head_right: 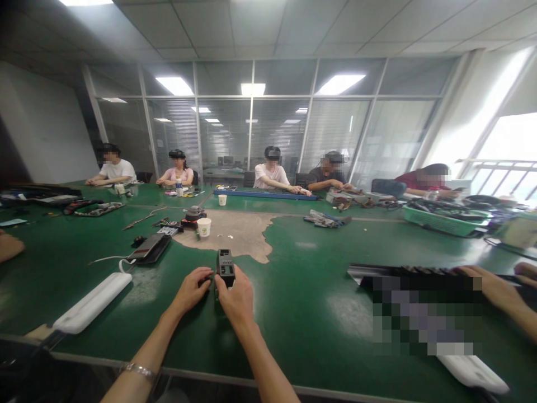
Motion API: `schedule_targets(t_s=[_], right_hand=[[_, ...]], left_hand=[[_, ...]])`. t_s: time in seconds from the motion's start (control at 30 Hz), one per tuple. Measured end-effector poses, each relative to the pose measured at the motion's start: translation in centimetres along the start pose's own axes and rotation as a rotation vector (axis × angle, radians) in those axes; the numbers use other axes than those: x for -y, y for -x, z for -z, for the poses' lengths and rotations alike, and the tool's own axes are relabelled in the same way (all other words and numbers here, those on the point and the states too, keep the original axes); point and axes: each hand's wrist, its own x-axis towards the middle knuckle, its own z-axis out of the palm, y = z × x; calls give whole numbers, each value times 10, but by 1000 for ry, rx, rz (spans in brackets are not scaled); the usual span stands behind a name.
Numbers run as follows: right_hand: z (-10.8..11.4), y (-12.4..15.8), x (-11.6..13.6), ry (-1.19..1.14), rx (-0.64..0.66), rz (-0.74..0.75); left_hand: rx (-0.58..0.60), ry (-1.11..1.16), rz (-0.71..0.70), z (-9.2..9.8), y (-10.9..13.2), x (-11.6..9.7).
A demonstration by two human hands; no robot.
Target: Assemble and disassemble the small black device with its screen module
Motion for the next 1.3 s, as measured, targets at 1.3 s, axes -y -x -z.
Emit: schedule_targets(t_s=[1.3], right_hand=[[11, 20, -85, 245, 3, -37]], left_hand=[[-31, 7, -2, 2, 1, -1]])
